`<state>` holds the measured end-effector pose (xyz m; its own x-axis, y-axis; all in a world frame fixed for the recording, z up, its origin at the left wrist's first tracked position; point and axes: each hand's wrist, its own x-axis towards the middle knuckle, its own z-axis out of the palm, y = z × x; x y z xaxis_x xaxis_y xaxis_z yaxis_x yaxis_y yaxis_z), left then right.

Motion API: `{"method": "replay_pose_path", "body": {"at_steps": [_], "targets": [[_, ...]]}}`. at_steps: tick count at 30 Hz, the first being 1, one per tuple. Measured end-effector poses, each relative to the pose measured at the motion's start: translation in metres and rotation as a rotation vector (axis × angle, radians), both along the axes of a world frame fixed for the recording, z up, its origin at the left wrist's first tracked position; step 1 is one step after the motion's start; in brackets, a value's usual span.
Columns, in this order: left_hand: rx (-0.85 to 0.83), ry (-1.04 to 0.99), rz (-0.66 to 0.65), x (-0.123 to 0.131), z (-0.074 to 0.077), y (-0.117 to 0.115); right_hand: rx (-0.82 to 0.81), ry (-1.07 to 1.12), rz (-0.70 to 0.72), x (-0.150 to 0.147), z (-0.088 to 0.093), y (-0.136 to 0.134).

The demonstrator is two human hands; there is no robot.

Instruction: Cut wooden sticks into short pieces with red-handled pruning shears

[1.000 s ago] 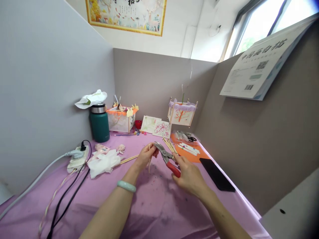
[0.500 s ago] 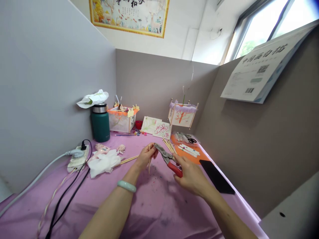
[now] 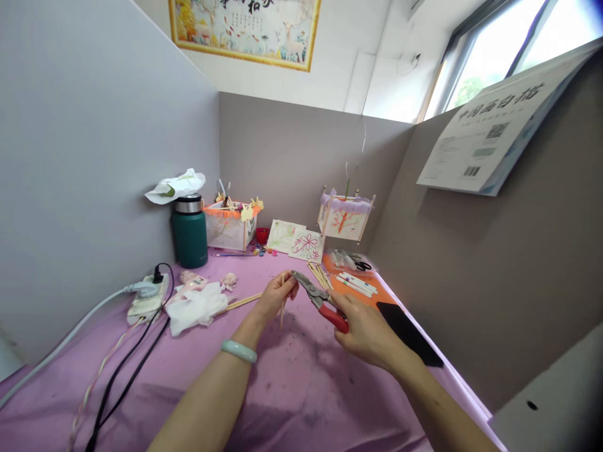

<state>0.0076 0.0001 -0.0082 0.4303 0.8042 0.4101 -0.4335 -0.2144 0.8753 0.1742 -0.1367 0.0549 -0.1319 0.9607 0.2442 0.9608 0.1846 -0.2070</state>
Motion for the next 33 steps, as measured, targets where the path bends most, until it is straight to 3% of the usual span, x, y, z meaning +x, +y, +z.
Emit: {"method": "replay_pose_path", "body": {"at_steps": [8,13,15,18,21,23,28,33], "targets": [[-0.03,-0.027,0.01,0.0,0.0,-0.002,-0.021,-0.026,0.006,-0.004,0.011,-0.002],[-0.031,-0.038,0.004,-0.001,0.0,0.0,0.023,0.097,0.023,0.0,0.006,0.008],[-0.032,-0.039,0.006,-0.003,0.0,0.003,0.009,0.269,-0.002,0.005,0.0,0.016],[-0.049,-0.056,0.032,-0.004,-0.002,0.008,-0.125,0.701,-0.06,0.009,-0.016,0.026],[-0.067,-0.087,0.079,-0.005,-0.002,0.012,-0.268,1.133,-0.004,0.01,-0.039,0.03],[-0.071,-0.096,0.094,-0.005,-0.002,0.012,-0.28,1.328,0.059,0.009,-0.057,0.032],[-0.08,-0.081,0.092,-0.01,0.001,0.01,-0.271,1.633,0.117,0.01,-0.087,0.035],[-0.136,-0.028,0.092,-0.017,0.0,0.015,-0.284,1.732,0.152,0.015,-0.09,0.035]]}}
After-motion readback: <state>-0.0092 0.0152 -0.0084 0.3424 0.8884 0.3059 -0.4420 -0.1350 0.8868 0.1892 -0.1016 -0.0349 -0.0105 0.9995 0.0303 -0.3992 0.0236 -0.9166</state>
